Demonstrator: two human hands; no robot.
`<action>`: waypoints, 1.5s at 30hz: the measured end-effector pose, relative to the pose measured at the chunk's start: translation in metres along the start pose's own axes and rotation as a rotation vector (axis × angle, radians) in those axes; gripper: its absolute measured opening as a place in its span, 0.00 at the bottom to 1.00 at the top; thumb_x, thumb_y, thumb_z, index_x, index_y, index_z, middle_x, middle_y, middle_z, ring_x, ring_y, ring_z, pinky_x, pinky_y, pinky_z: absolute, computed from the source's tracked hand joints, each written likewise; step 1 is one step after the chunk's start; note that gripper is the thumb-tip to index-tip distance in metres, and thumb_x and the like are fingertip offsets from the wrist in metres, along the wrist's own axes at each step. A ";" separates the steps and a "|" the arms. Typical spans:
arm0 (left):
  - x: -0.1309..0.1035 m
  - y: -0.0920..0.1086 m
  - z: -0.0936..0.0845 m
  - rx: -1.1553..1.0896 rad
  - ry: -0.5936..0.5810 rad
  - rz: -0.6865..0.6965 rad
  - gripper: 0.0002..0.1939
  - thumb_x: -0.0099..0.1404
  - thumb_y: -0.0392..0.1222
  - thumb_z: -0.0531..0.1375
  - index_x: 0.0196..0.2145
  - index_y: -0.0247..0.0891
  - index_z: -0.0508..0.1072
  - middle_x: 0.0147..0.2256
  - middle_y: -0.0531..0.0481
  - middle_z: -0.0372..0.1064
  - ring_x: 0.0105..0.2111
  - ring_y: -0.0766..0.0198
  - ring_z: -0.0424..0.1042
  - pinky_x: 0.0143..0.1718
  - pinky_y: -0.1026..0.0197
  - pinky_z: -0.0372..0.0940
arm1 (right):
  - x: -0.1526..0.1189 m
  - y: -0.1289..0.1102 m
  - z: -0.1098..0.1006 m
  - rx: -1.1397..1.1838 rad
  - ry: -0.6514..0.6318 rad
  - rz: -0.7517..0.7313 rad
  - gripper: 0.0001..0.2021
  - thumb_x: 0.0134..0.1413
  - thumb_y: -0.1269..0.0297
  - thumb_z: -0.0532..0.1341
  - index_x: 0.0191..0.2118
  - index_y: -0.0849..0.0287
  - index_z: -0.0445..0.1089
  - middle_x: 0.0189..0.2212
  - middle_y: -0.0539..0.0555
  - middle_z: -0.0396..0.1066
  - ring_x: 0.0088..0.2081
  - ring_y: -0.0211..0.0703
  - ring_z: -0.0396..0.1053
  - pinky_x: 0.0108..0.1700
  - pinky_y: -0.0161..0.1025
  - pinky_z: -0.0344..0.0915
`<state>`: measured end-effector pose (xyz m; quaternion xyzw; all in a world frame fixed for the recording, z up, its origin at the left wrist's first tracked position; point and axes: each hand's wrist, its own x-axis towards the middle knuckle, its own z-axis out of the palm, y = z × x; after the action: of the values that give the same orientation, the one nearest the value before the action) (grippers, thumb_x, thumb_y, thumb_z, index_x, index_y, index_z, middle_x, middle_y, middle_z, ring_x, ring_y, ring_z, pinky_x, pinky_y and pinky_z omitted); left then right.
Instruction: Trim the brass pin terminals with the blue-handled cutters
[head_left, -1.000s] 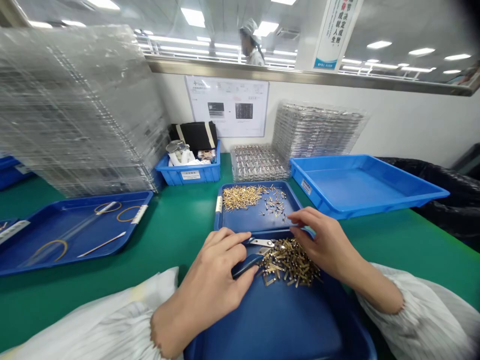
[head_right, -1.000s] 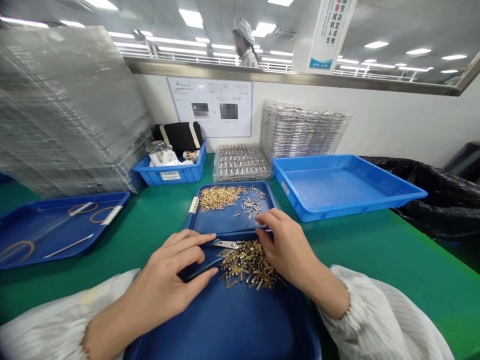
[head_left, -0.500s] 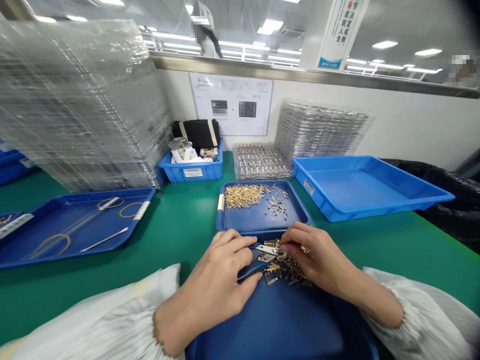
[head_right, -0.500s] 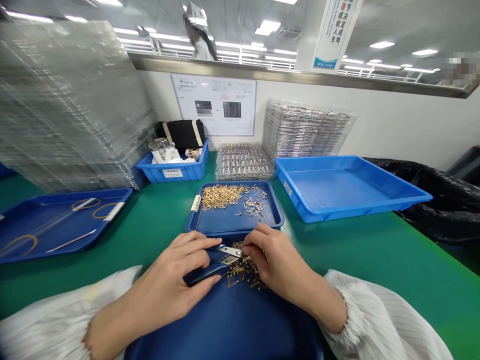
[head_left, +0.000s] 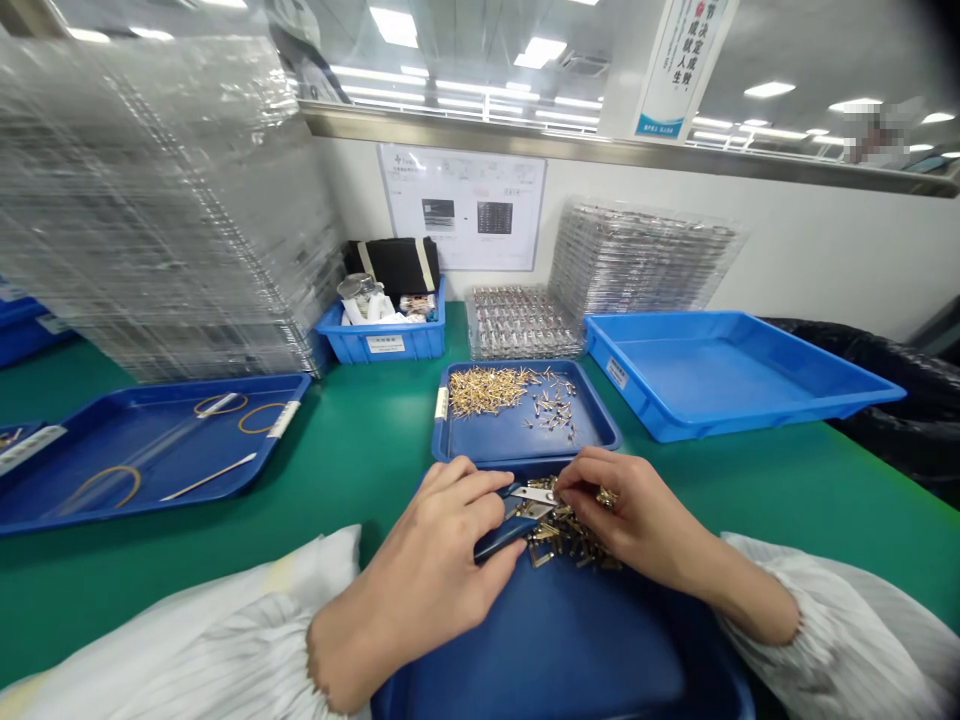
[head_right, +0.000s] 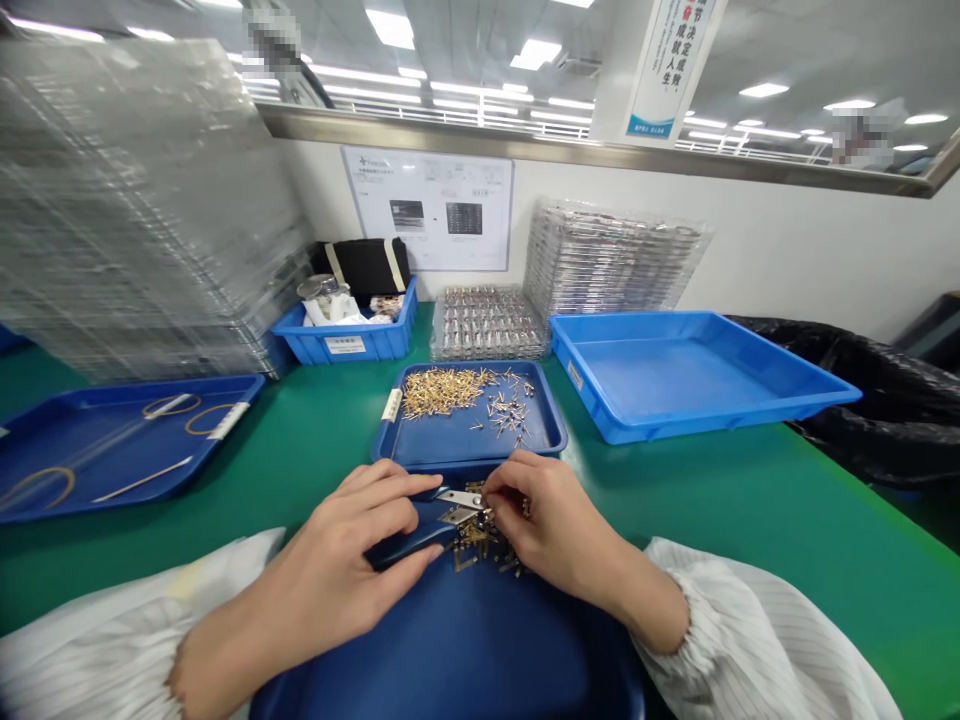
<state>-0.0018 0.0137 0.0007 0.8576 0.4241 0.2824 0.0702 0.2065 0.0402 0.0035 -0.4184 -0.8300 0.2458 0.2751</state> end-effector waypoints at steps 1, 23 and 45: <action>0.000 0.000 0.000 -0.002 0.004 0.008 0.07 0.57 0.38 0.59 0.23 0.36 0.66 0.43 0.47 0.70 0.43 0.54 0.64 0.47 0.44 0.58 | 0.000 -0.001 0.001 0.004 0.010 0.006 0.07 0.49 0.78 0.54 0.29 0.61 0.67 0.26 0.50 0.65 0.27 0.34 0.63 0.30 0.31 0.57; -0.001 0.001 -0.003 -0.145 0.008 0.053 0.09 0.54 0.37 0.60 0.22 0.36 0.63 0.42 0.47 0.71 0.40 0.58 0.67 0.45 0.51 0.62 | -0.001 -0.005 -0.006 -0.085 0.003 -0.112 0.06 0.41 0.79 0.55 0.26 0.61 0.63 0.22 0.46 0.63 0.26 0.33 0.59 0.35 0.35 0.54; 0.001 0.000 -0.002 0.013 -0.008 -0.005 0.08 0.56 0.38 0.59 0.21 0.36 0.64 0.43 0.45 0.69 0.41 0.55 0.64 0.45 0.46 0.60 | 0.005 0.020 -0.023 -0.388 0.249 0.029 0.07 0.53 0.74 0.54 0.35 0.61 0.68 0.31 0.53 0.68 0.32 0.40 0.66 0.35 0.36 0.59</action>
<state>-0.0026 0.0142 0.0024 0.8580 0.4280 0.2761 0.0672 0.2307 0.0590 0.0090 -0.5022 -0.8153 0.0320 0.2864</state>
